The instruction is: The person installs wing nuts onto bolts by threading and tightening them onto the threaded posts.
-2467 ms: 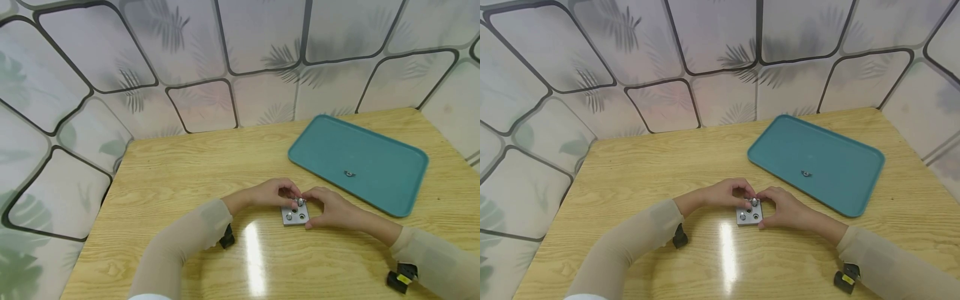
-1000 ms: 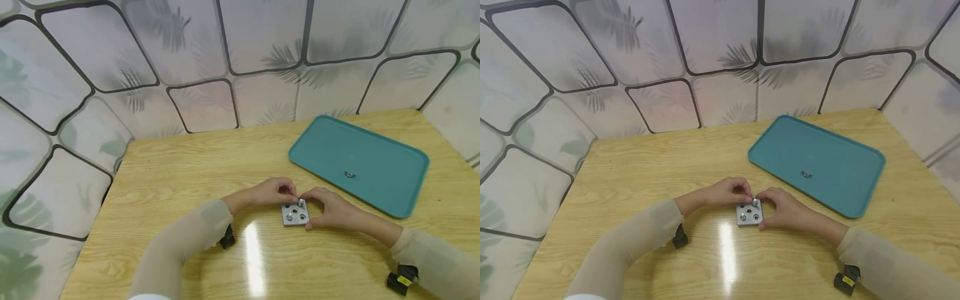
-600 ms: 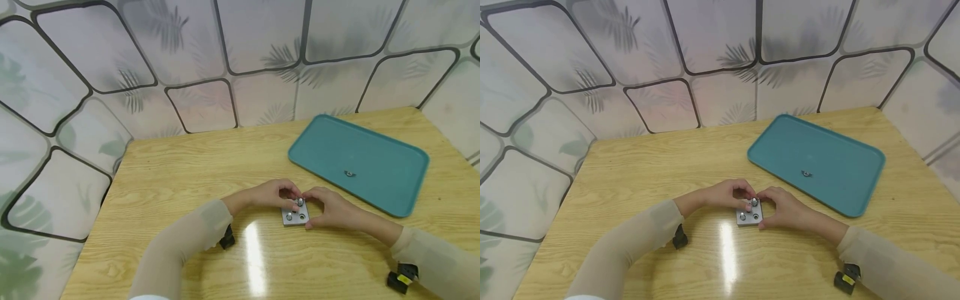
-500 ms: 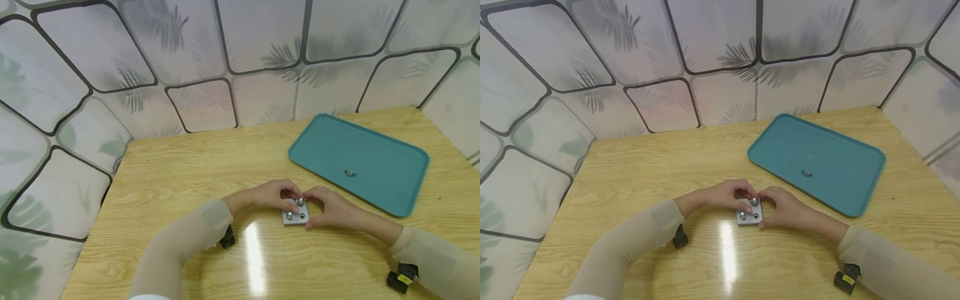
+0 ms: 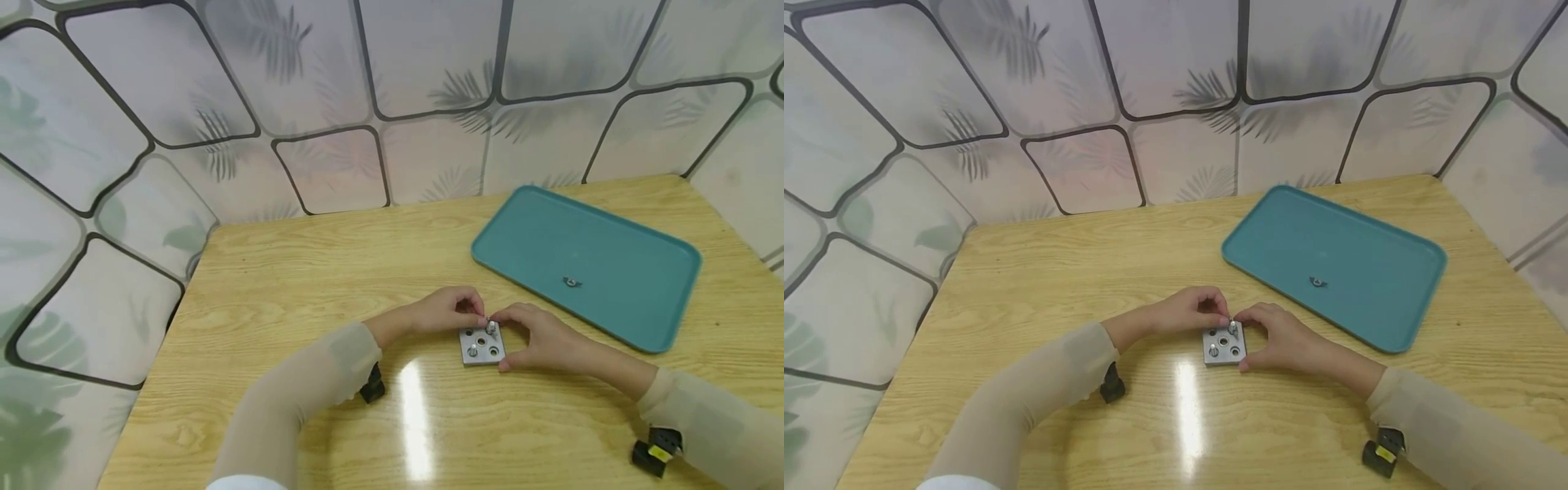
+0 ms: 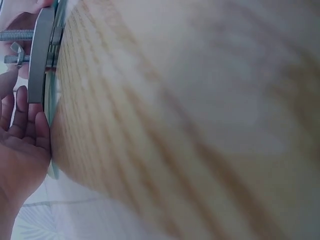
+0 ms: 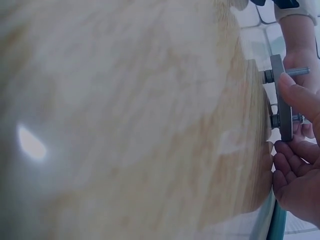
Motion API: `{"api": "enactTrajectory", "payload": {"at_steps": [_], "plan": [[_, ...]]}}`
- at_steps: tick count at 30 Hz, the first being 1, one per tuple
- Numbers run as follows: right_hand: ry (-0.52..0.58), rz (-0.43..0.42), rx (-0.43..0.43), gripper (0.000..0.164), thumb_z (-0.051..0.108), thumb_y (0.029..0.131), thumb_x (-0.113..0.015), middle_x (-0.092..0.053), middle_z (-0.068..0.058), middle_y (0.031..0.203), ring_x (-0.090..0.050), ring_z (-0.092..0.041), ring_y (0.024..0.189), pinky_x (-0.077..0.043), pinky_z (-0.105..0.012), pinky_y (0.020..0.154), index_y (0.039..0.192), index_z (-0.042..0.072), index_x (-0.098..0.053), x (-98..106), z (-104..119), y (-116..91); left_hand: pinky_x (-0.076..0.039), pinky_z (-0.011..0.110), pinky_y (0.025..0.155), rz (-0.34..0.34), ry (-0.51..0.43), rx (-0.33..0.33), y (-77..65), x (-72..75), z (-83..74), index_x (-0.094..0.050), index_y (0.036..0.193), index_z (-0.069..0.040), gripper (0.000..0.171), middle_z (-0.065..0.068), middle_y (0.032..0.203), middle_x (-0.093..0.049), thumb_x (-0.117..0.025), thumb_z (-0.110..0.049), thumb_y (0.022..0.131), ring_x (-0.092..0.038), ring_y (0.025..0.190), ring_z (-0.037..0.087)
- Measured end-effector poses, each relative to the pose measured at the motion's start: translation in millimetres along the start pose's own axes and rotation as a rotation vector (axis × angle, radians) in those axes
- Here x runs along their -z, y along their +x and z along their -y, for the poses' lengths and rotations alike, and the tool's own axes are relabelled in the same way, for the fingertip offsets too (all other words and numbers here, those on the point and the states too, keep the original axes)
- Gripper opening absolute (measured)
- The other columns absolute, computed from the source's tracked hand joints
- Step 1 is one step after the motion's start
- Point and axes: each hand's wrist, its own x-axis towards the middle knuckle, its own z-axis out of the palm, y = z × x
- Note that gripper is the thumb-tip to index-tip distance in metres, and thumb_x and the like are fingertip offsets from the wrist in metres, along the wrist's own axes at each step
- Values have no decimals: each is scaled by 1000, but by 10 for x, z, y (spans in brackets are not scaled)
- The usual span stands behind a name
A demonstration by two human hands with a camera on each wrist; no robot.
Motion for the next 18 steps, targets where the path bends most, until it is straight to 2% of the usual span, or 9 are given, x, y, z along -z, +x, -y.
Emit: {"api": "enactTrajectory", "payload": {"at_steps": [5, 11, 18], "plan": [[2, 9, -22, 70, 37, 64, -86, -62, -12, 116, -55, -31, 109, -44, -48, 90, 118, 0, -60, -7, -3, 4, -44, 17, 81, 33, -19, -18, 1, 8, 7, -63, 104, -6, 15, 0, 97, -63, -63, -16, 92, -55, 88, 2], [1, 1, -19, 72, 38, 64, -86, -62, -13, 115, -55, -32, 108, -44, -49, 89, 118, -1, -60, 4, 12, -4, -45, 18, 86, 94, -33, -26, -9, 14, -9, -62, 111, -6, 28, 2, 107, -60, -70, -15, 86, -54, 94, 3], [5, 5, -8, 71, 39, 64, -86, -62, -12, 116, -55, -32, 108, -44, -48, 89, 118, 0, -60, 16, 6, -11, -45, 17, 85, 85, -12, -32, -11, 11, -14, -63, 110, -5, 27, 3, 105, -60, -71, -13, 85, -54, 93, 2]]}}
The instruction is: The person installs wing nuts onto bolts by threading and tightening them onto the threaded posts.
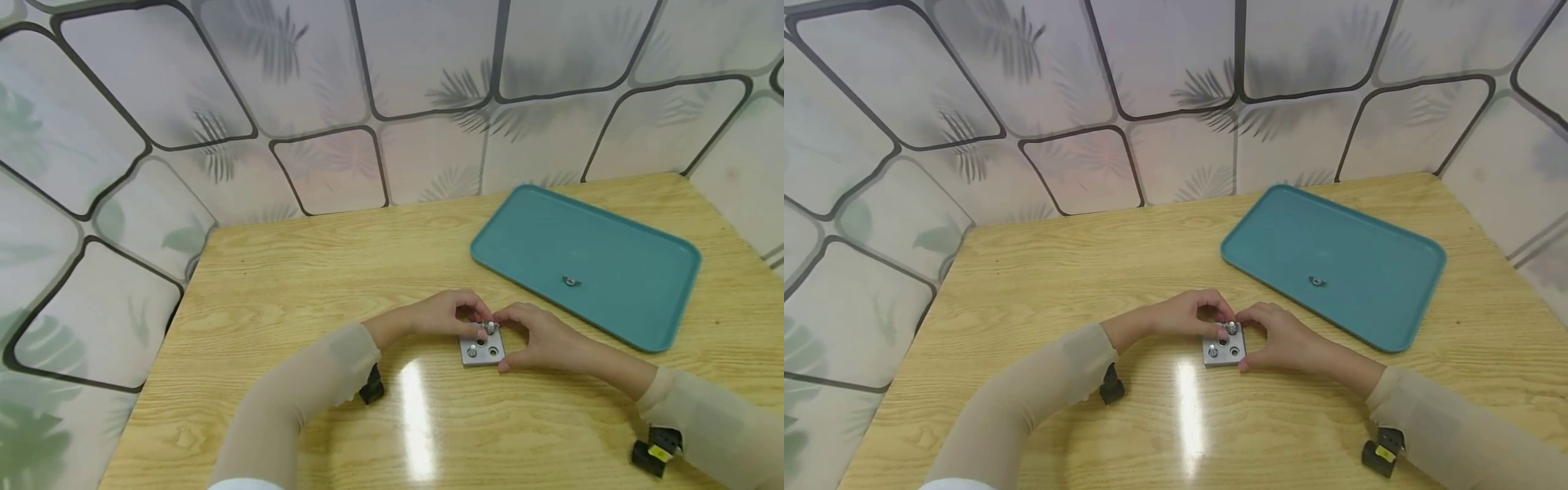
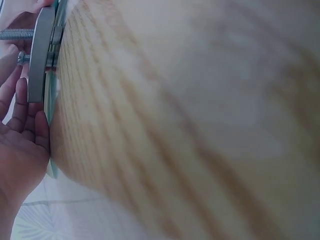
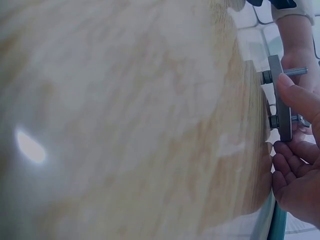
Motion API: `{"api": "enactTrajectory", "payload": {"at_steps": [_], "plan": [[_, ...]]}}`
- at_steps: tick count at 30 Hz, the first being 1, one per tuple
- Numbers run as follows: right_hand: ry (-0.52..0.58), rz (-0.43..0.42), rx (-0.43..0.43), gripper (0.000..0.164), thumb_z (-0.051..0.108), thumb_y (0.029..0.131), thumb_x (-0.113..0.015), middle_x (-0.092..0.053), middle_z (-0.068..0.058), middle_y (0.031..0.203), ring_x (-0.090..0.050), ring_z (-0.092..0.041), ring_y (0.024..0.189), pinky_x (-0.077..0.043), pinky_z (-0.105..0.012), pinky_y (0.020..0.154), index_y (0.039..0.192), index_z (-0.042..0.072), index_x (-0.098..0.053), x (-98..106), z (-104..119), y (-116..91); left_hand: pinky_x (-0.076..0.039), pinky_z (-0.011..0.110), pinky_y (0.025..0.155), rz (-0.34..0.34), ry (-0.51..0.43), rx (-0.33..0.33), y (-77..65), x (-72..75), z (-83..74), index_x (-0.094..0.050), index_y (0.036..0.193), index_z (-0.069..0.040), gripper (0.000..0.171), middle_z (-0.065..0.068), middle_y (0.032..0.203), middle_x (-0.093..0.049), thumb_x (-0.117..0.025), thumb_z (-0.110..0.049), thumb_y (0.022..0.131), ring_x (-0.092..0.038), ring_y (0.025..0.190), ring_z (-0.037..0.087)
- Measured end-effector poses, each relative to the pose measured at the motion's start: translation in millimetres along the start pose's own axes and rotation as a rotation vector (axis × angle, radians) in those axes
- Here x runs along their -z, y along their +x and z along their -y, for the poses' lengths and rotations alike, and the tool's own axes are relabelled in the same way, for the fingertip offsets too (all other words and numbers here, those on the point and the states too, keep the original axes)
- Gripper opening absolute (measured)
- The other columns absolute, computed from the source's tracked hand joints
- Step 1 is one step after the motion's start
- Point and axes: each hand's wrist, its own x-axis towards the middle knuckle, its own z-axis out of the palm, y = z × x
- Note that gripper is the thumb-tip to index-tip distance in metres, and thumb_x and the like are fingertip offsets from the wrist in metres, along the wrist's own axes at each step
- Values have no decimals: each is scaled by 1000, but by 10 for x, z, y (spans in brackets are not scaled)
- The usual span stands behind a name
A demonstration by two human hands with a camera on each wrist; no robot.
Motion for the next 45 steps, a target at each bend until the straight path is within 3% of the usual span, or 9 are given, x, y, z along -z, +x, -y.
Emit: {"api": "enactTrajectory", "payload": {"at_steps": [11, 20, 26, 31, 38, 45], "plan": [[3, 14, -5, 69, 39, 65, -85, -62, -10, 115, -56, -29, 107, -45, -45, 88, 118, 2, -60, -24, -28, 12, -44, 17, 72, -70, -29, 60, 2, 2, 14, -61, 97, -6, 12, -1, 88, -60, -65, -16, 90, -53, 79, 3], [-1, 7, -5, 70, 39, 64, -86, -62, -10, 115, -56, -29, 107, -45, -47, 89, 118, 1, -60, -21, -23, 17, -44, 17, 82, -32, -41, 25, 6, 11, 29, -64, 105, -6, 18, 1, 100, -63, -65, -16, 90, -55, 89, 3], [-7, 6, -17, 71, 39, 65, -86, -62, -11, 116, -55, -31, 109, -44, -49, 90, 119, 1, -60, -20, -20, 14, -45, 17, 86, 10, -22, 6, 10, 9, 34, -63, 110, -6, 28, 3, 109, -58, -71, -14, 85, -54, 96, 3], [-10, 1, 0, 70, 38, 65, -86, -62, -11, 116, -56, -30, 108, -44, -48, 89, 118, 1, -60, -26, -30, 16, -45, 18, 85, -4, -8, 8, -2, 0, 32, -63, 110, -6, 27, 2, 107, -58, -71, -15, 86, -54, 95, 4], [-11, -4, 17, 69, 38, 64, -86, -62, -10, 115, -56, -29, 106, -45, -45, 88, 117, 2, -61, -25, -40, 21, -45, 17, 74, -85, -29, 45, 11, -8, 37, -61, 97, -5, 13, 1, 90, -61, -66, -15, 90, -54, 81, 4], [-1, 4, -5, 69, 37, 64, -86, -62, -11, 116, -56, -30, 108, -44, -47, 90, 117, 1, -60, -27, -23, 14, -44, 15, 78, -58, -41, 12, 6, -16, 34, -62, 100, -1, 13, 4, 95, -62, -62, -11, 92, -53, 84, 2]]}}
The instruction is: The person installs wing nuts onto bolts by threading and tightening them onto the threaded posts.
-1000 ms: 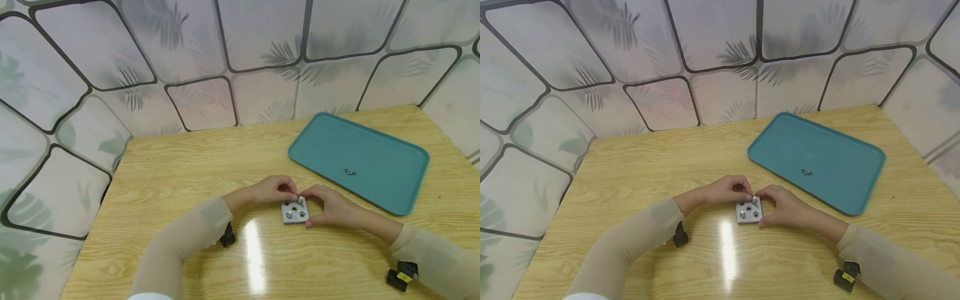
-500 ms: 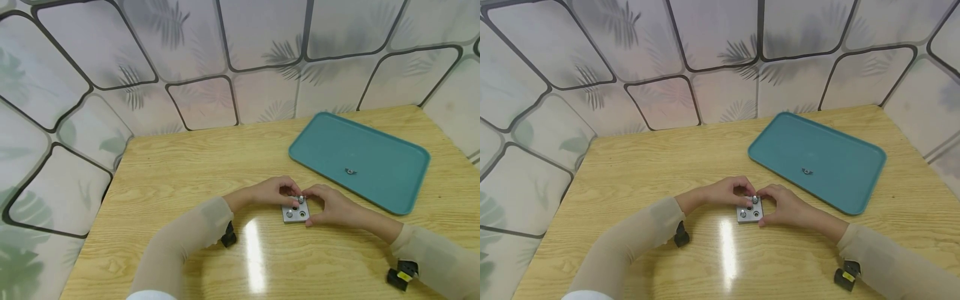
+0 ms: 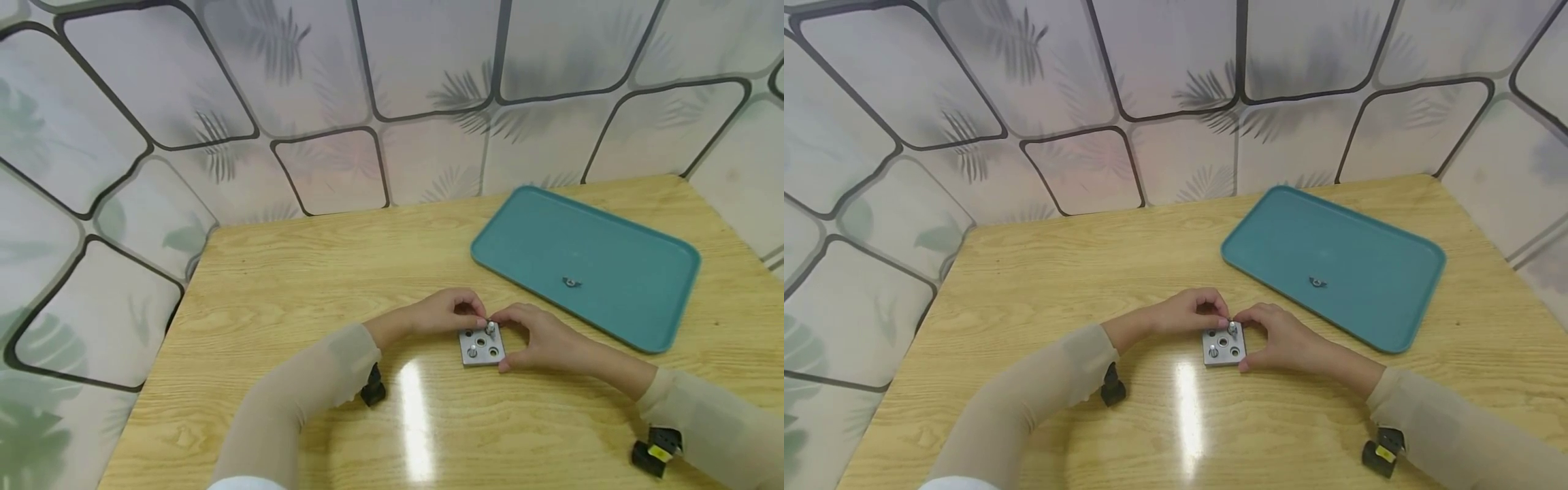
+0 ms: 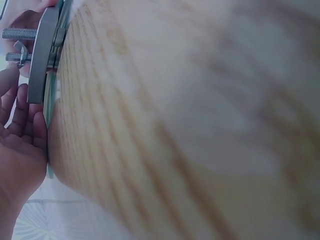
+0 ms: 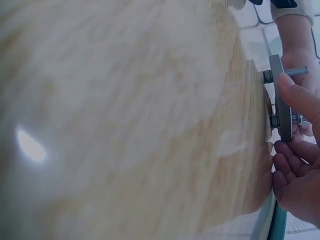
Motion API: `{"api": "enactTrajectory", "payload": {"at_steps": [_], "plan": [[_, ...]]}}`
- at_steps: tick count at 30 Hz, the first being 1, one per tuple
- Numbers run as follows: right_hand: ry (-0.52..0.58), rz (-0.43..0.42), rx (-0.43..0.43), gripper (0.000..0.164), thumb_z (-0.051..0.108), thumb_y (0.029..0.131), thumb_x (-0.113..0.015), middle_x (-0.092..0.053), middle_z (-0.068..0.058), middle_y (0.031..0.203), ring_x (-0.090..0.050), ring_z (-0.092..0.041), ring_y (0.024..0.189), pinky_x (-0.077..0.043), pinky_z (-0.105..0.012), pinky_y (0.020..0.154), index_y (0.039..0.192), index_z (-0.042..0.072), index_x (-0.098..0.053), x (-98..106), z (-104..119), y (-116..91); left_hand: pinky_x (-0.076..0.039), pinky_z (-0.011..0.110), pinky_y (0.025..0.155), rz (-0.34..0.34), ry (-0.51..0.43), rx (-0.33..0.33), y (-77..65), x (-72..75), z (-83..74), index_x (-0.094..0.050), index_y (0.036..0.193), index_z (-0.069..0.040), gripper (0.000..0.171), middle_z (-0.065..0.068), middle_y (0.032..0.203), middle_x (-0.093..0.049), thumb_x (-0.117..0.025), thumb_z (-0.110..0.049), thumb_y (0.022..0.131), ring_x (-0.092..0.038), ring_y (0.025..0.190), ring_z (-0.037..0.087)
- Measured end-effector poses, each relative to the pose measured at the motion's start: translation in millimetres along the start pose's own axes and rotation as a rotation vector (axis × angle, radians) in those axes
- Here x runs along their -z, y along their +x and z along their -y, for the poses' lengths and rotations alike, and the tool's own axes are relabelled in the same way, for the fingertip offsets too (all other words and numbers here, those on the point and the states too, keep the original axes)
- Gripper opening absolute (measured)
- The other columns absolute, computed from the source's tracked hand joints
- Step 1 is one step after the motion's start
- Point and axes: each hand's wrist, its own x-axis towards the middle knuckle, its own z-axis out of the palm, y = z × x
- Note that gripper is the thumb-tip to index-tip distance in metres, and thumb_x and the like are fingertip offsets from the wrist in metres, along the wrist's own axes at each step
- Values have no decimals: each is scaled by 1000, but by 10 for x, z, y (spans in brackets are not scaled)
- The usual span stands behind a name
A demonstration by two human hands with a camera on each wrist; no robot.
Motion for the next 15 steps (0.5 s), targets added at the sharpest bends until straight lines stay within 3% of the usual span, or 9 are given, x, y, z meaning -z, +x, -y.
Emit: {"api": "enactTrajectory", "payload": {"at_steps": [9, 15], "plan": [[-1, 8, -12, 72, 40, 65, -85, -61, -12, 117, -55, -32, 109, -44, -49, 89, 119, 0, -60, 24, 25, -2, -44, 18, 89, 75, 4, -25, -22, 13, -6, -62, 114, -4, 29, 5, 112, -57, -69, -12, 87, -53, 98, 2], [8, 7, -8, 72, 39, 65, -85, -61, -13, 117, -55, -32, 109, -44, -49, 89, 119, -1, -60, 35, 35, -10, -44, 18, 89, 84, 56, -46, -12, 17, 7, -63, 113, -6, 28, 4, 111, -56, -68, -14, 87, -53, 99, 3]]}}
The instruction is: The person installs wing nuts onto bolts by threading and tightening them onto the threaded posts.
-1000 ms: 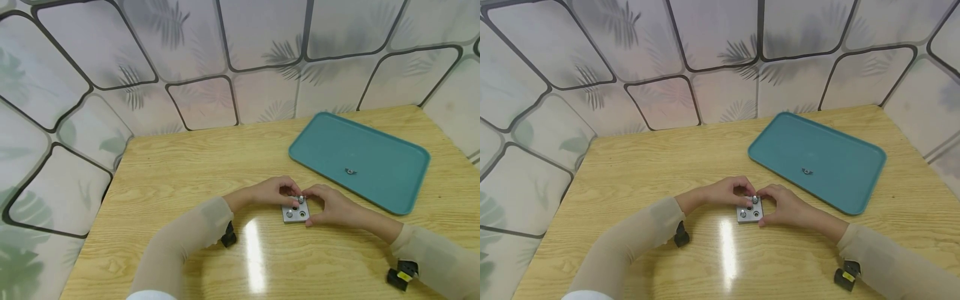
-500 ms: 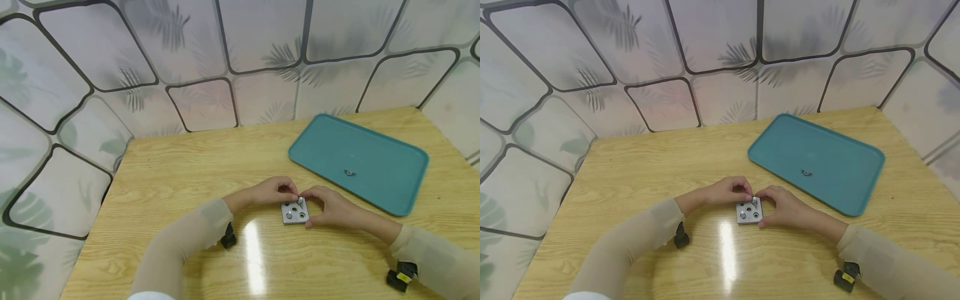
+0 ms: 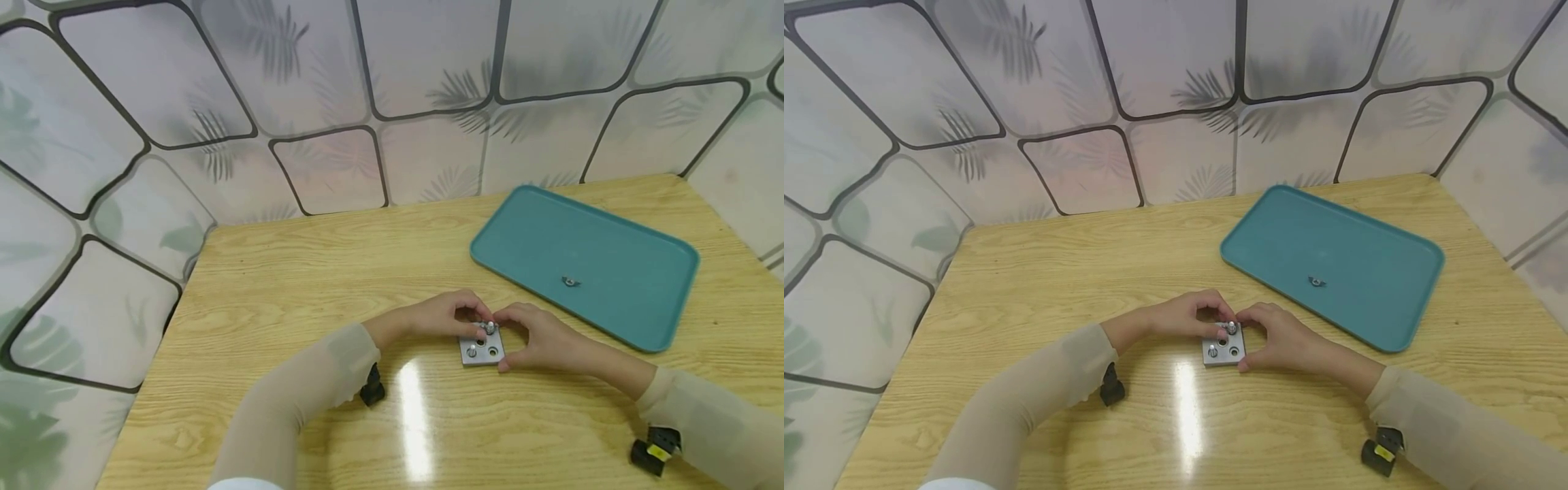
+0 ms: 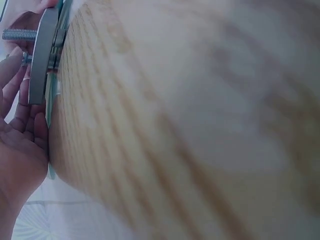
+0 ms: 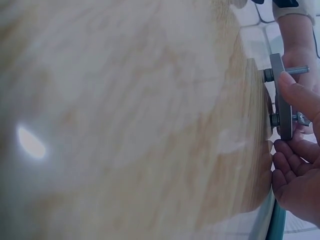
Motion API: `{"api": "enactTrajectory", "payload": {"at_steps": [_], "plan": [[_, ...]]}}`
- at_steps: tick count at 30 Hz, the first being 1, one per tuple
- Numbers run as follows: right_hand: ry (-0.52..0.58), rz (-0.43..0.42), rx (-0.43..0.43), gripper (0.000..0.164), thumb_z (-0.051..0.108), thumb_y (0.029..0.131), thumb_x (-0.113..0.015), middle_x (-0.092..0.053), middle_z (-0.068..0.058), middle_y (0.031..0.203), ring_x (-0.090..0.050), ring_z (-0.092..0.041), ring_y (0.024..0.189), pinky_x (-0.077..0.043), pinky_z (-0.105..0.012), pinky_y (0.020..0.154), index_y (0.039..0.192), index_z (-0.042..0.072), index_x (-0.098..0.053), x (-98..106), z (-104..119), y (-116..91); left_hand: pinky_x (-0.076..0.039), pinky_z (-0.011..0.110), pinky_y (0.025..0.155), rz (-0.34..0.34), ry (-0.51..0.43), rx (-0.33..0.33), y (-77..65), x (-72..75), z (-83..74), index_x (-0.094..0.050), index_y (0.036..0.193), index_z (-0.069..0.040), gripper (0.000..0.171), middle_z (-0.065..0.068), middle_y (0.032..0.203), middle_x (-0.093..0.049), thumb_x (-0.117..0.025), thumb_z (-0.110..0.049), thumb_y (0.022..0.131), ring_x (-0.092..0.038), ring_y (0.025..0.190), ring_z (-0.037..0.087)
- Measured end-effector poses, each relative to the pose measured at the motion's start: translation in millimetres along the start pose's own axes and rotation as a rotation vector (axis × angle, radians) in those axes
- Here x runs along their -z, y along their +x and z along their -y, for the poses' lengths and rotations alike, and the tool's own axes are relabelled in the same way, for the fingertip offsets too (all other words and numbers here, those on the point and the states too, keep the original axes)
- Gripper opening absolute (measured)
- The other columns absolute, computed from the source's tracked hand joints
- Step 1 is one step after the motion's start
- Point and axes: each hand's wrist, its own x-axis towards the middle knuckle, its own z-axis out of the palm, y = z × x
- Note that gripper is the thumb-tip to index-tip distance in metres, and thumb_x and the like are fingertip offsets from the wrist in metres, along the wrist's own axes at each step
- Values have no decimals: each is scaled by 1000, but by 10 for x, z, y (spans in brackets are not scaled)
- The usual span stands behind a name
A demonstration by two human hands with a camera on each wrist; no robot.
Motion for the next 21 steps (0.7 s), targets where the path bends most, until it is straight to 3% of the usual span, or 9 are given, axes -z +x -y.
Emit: {"api": "enactTrajectory", "payload": {"at_steps": [9, 14, 21], "plan": [[9, 6, -4, 69, 39, 65, -85, -61, -11, 116, -55, -31, 109, -44, -47, 90, 118, 2, -60, -4, -4, -4, -45, 17, 75, -74, -50, 85, 1, 7, -1, -60, 99, -6, 15, 0, 93, -60, -66, -17, 89, -53, 84, 4], [5, 10, -11, 69, 40, 66, -85, -61, -10, 117, -54, -30, 110, -44, -47, 91, 119, 3, -60, 10, -5, 4, -45, 17, 74, -77, -74, 65, -3, 20, -13, -60, 96, -5, 13, 1, 91, -60, -65, -14, 90, -54, 82, 5], [12, 11, -9, 69, 40, 66, -85, -61, -10, 117, -54, -30, 111, -43, -48, 91, 119, 3, -60, 2, 1, 1, -46, 18, 83, -26, -99, 35, -17, 13, -8, -63, 103, -2, 18, 7, 104, -61, -66, -11, 89, -55, 91, 4]]}}
